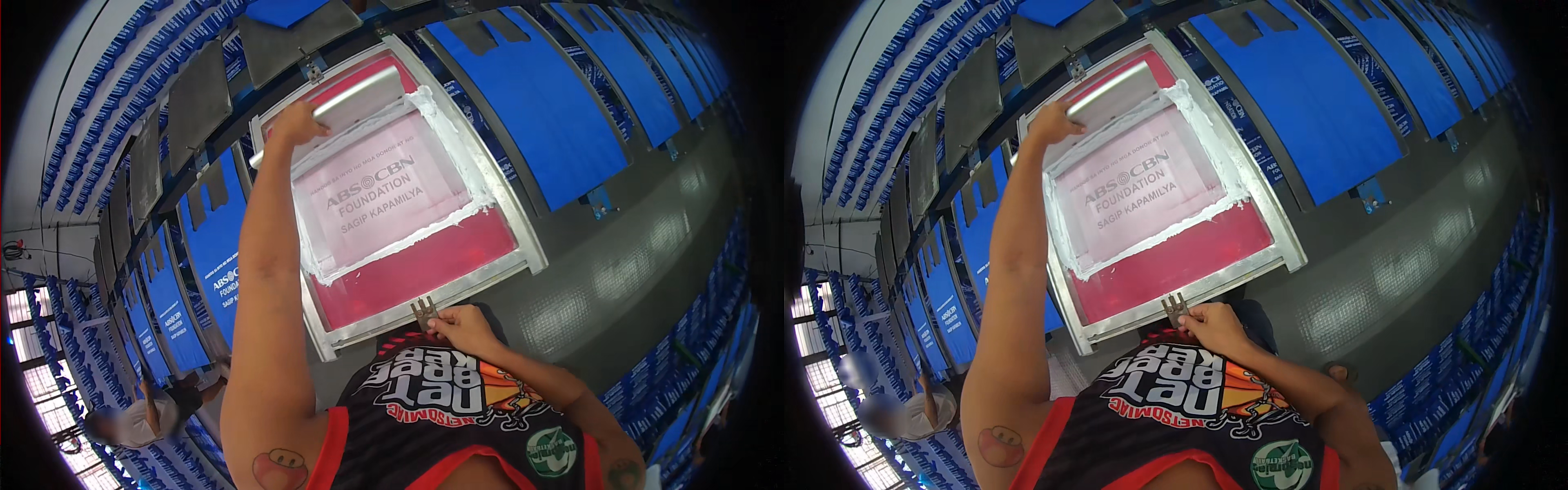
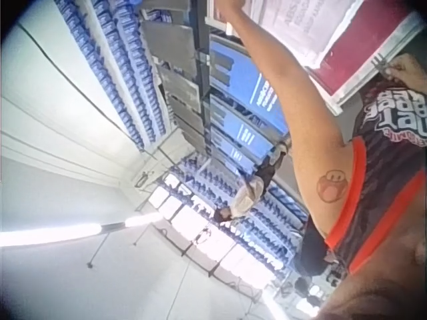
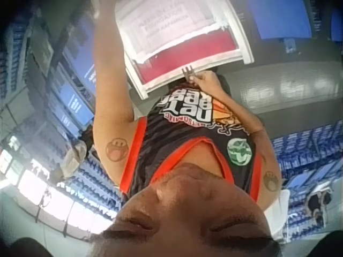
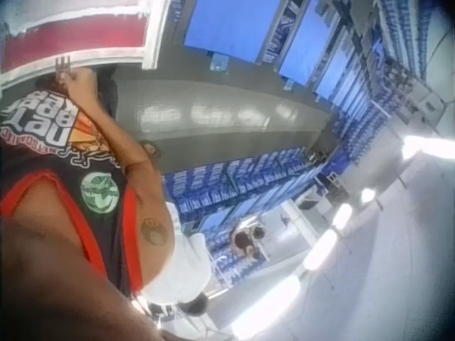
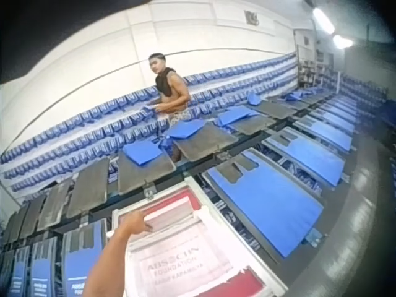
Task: Printing logos onto garments using a screen, ink, and a manual squeegee.
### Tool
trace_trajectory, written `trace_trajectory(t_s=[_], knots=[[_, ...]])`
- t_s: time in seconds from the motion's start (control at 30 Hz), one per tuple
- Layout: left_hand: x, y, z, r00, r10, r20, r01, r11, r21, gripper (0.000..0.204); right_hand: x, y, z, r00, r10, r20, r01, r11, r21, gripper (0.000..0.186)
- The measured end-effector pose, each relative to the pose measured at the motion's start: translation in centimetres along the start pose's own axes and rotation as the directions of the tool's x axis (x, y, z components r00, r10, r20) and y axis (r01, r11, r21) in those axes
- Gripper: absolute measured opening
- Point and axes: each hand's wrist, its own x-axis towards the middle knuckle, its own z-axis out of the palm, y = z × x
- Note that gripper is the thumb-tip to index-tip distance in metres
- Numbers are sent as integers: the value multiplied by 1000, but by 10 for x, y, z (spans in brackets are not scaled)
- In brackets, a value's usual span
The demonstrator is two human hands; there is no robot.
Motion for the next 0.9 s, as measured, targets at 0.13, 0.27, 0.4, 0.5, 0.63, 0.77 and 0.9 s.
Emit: trace_trajectory(t_s=[0.13, 0.27, 0.4, 0.5, 0.63, 0.77, 0.9], knots=[[-43, 27, 27, 990, -136, -36, 137, 989, 49, 45, 26, 41, 2, 997, -61, -44, 54, 988, -142, 22], [-117, 75, 57, 992, -124, -32, 126, 990, 67, 39, 35, 48, -1, 995, -88, -41, 83, 989, -121, 22], [-229, 148, 119, 978, -92, -188, 96, 995, 11, 26, 43, 58, -4, 994, -100, -36, 96, 989, -108, 20], [-264, 166, 140, 916, -36, -400, 4, 997, -79, 24, 49, 68, -3, 991, -128, -40, 128, 992, -18, 20], [-208, 152, 50, 974, -197, 110, 204, 977, -63, 39, 40, 63, -7, 990, -140, -31, 138, 989, -54, 20], [-133, 91, 33, 975, -220, -38, 218, 975, -48, 44, 38, 58, -4, 993, -102, -55, 96, 990, -104, 22], [-89, 40, 96, 928, -84, -364, 89, 996, -4, 32, 44, 62, -3, 995, -96, -8, 95, 993, -77, 23]])
